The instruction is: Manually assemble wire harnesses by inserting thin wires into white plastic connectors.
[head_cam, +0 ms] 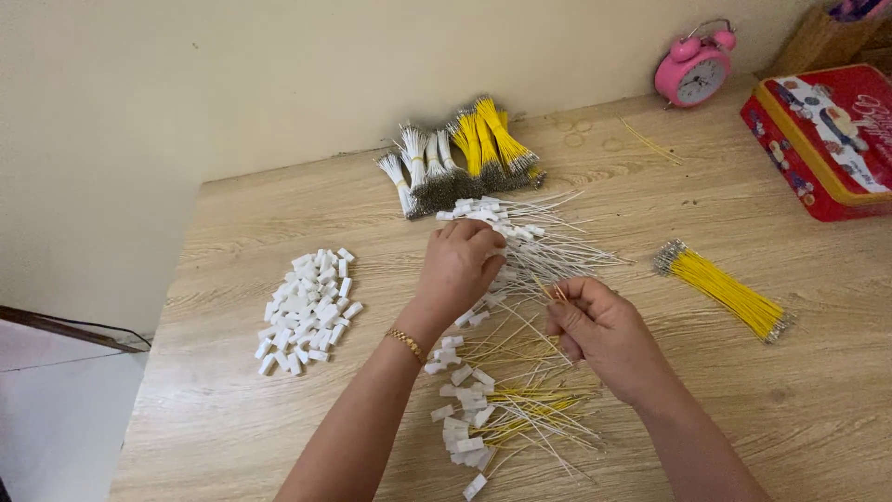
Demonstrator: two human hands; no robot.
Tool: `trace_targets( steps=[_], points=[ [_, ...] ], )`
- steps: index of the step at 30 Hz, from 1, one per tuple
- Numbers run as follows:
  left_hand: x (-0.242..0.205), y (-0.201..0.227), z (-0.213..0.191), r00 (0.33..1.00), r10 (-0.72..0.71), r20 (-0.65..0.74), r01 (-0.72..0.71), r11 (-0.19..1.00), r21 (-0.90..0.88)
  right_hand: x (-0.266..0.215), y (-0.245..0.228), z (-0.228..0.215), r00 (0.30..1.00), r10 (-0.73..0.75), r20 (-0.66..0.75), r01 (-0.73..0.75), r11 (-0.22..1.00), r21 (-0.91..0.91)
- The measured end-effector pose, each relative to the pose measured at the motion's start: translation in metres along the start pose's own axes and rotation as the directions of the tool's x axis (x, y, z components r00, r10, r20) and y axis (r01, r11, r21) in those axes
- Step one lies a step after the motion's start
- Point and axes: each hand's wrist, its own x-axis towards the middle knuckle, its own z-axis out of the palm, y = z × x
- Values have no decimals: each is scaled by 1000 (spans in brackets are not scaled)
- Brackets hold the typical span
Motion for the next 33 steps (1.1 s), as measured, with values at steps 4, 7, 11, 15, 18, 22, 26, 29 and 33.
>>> trace_targets(
  steps=[4, 7, 11, 15, 18, 22, 26, 29, 33],
  points=[
    [-12, 23, -40, 994, -111, 16, 111, 964, -240, -3, -7, 8, 1000, 28, -5, -28, 1000, 14],
    [-30, 42, -65, 964, -252, 84, 247, 735, -632, -7, -11, 11, 998, -59, -16, 58, 994, -91],
    [-60, 64, -90, 902, -376, 213, 384, 473, -793, -13, -21, 24, 996, -82, -29, 71, 959, -275],
    [-81, 72, -92, 881, -393, 262, 386, 281, -879, -20, -36, 39, 995, -96, -18, 77, 883, -464],
    [-87, 77, -101, 871, -406, 279, 388, 217, -896, -24, -41, 45, 987, -160, 23, 149, 844, -515],
    [-94, 75, -105, 852, -435, 291, 397, 174, -901, -27, -45, 46, 983, -186, 1, 156, 821, -550],
    [-98, 76, -105, 830, -458, 319, 421, 138, -897, -28, -41, 45, 973, -232, 9, 190, 773, -606],
    [-97, 77, -105, 841, -457, 289, 392, 146, -908, -28, -40, 46, 968, -247, 47, 223, 756, -615],
    [-98, 82, -103, 848, -458, 266, 381, 179, -907, -29, -44, 50, 970, -220, 105, 239, 767, -595]
  ],
)
